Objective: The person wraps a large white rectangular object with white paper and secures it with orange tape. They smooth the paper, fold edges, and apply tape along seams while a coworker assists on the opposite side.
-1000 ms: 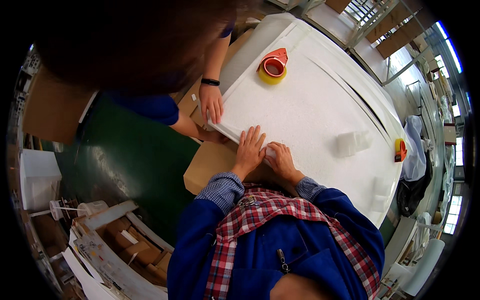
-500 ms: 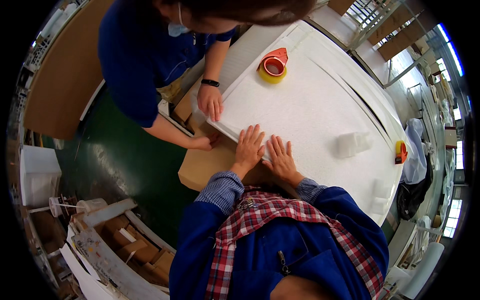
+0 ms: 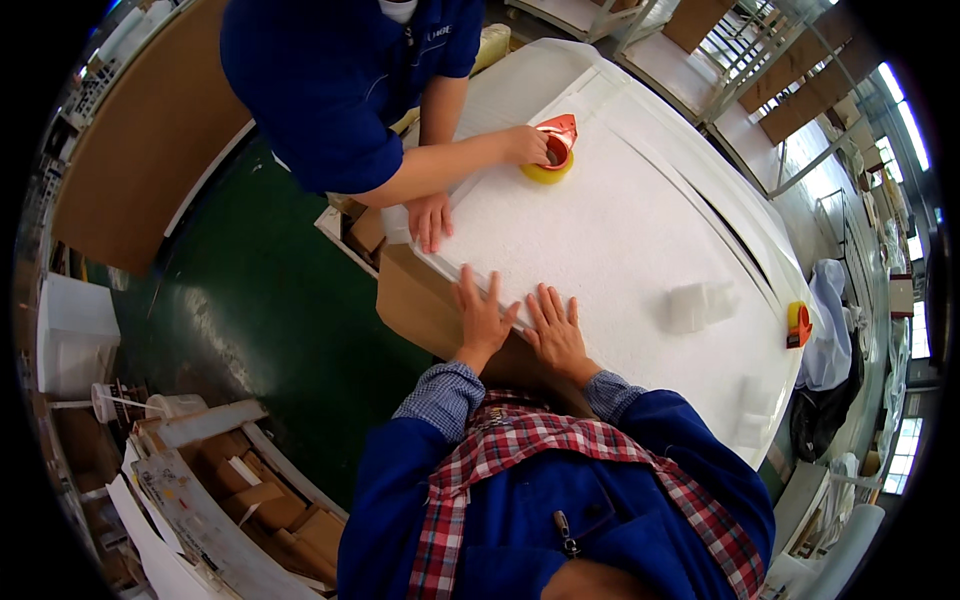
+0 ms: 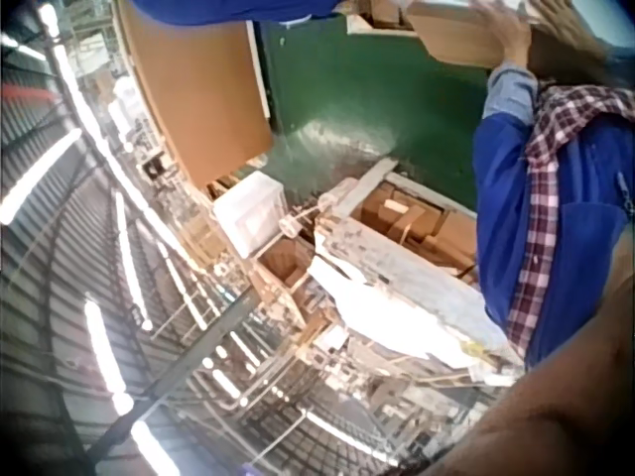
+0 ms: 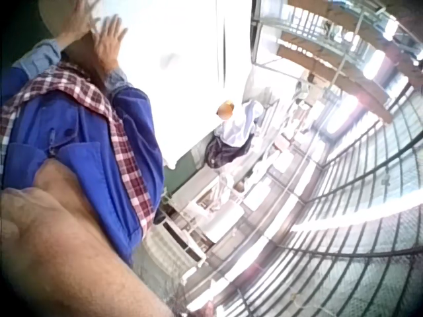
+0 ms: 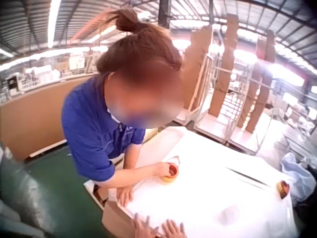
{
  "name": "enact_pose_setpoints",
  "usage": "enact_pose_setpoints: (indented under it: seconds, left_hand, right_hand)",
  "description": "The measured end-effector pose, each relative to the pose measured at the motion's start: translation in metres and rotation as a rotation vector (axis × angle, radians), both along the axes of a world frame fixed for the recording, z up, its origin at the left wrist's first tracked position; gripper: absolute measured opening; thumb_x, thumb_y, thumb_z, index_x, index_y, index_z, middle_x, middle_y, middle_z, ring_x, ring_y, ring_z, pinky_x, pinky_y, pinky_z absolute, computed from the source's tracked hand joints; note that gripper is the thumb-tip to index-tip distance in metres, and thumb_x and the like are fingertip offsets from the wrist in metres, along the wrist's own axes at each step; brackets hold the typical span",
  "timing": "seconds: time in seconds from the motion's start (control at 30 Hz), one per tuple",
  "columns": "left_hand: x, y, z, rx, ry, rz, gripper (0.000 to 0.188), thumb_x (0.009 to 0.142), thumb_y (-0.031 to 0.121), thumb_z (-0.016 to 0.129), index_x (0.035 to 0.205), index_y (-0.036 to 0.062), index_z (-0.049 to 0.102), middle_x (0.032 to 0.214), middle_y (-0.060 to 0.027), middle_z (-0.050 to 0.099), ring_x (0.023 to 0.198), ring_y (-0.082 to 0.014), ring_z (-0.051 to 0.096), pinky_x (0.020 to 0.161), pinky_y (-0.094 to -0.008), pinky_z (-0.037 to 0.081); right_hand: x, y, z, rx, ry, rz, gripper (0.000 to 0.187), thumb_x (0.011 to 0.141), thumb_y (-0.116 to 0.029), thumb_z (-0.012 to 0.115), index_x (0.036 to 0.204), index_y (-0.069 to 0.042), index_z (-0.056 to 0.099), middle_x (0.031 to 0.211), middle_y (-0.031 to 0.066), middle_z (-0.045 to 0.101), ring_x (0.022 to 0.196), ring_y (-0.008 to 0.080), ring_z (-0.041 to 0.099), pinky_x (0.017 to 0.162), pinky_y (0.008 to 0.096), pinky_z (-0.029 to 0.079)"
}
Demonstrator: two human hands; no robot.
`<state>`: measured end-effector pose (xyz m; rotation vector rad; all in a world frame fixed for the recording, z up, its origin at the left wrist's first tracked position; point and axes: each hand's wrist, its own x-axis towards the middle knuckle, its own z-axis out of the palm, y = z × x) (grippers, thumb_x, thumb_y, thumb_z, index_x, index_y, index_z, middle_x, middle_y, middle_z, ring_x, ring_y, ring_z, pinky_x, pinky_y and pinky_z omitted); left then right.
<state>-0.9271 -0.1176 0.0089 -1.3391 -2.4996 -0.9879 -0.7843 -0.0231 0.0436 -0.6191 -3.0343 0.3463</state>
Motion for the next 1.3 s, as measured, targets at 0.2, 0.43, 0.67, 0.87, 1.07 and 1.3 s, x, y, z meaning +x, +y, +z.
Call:
enact_pose_setpoints:
  seconds: [0.2,0.43,0.67,0.87,1.07,1.3]
  left_hand:
    - [-0.003,-0.017,-0.071,0.236,-0.427,0.34,0.059,0.091,0.036,0.047,0.133,-0.0049,0.037,0.145,-0.0251,0.02,0.131,-0.0429,0.025,0.108,-0.0511,0.019]
    - [-0.019,-0.035,-0.092,-0.345,-0.195,0.063,0.051,0.091,0.031,0.046,0.132,0.0015,0.043,0.145,-0.0153,0.032,0.133,-0.0364,0.027,0.108,-0.0494,0.021]
    - [-0.022,-0.029,-0.146,-0.568,-0.335,-0.025,0.052,0.094,0.036,0.038,0.139,0.0105,0.035,0.147,-0.0096,0.03,0.134,-0.0317,0.026,0.109,-0.0461,0.02]
    - [-0.018,-0.025,-0.141,-0.666,-0.381,-0.032,0.054,0.096,0.038,0.032,0.143,0.0109,0.028,0.15,-0.0086,0.024,0.136,-0.0304,0.023,0.11,-0.045,0.019]
    - [-0.017,-0.03,-0.153,-0.646,-0.33,-0.011,0.054,0.097,0.039,0.032,0.143,0.0099,0.029,0.148,-0.0101,0.028,0.135,-0.0311,0.025,0.108,-0.0455,0.023]
    - [-0.016,-0.028,-0.15,-0.635,-0.236,-0.079,0.051,0.094,0.035,0.036,0.138,0.008,0.037,0.146,-0.013,0.031,0.134,-0.0319,0.028,0.108,-0.0453,0.023]
  right_hand:
    - [0.001,-0.003,0.0,0.028,0.006,0.015,0.06,0.093,-0.035,0.043,0.143,-0.007,0.026,0.151,0.016,0.016,0.14,0.0307,0.015,0.108,0.059,0.01]
    - [0.0,-0.001,-0.001,0.046,-0.013,0.02,0.06,0.094,-0.035,0.042,0.143,-0.005,0.025,0.151,0.0173,0.016,0.14,0.0327,0.015,0.108,0.0586,0.01]
    - [-0.001,0.0,-0.002,0.027,-0.05,0.015,0.061,0.093,-0.036,0.043,0.143,-0.006,0.024,0.151,0.017,0.014,0.14,0.0325,0.014,0.108,0.0588,0.009]
    - [0.0,-0.001,-0.004,0.028,-0.049,0.01,0.062,0.093,-0.035,0.045,0.144,-0.006,0.023,0.151,0.0171,0.014,0.14,0.0322,0.013,0.108,0.0587,0.009]
    - [-0.003,-0.005,0.0,0.025,-0.032,0.018,0.063,0.092,-0.035,0.046,0.143,-0.006,0.024,0.151,0.0173,0.015,0.14,0.0324,0.013,0.108,0.059,0.009]
    - [0.004,0.0,-0.01,0.063,-0.018,-0.014,0.065,0.091,-0.037,0.049,0.143,-0.008,0.025,0.151,0.0161,0.017,0.139,0.0314,0.017,0.108,0.0588,0.012]
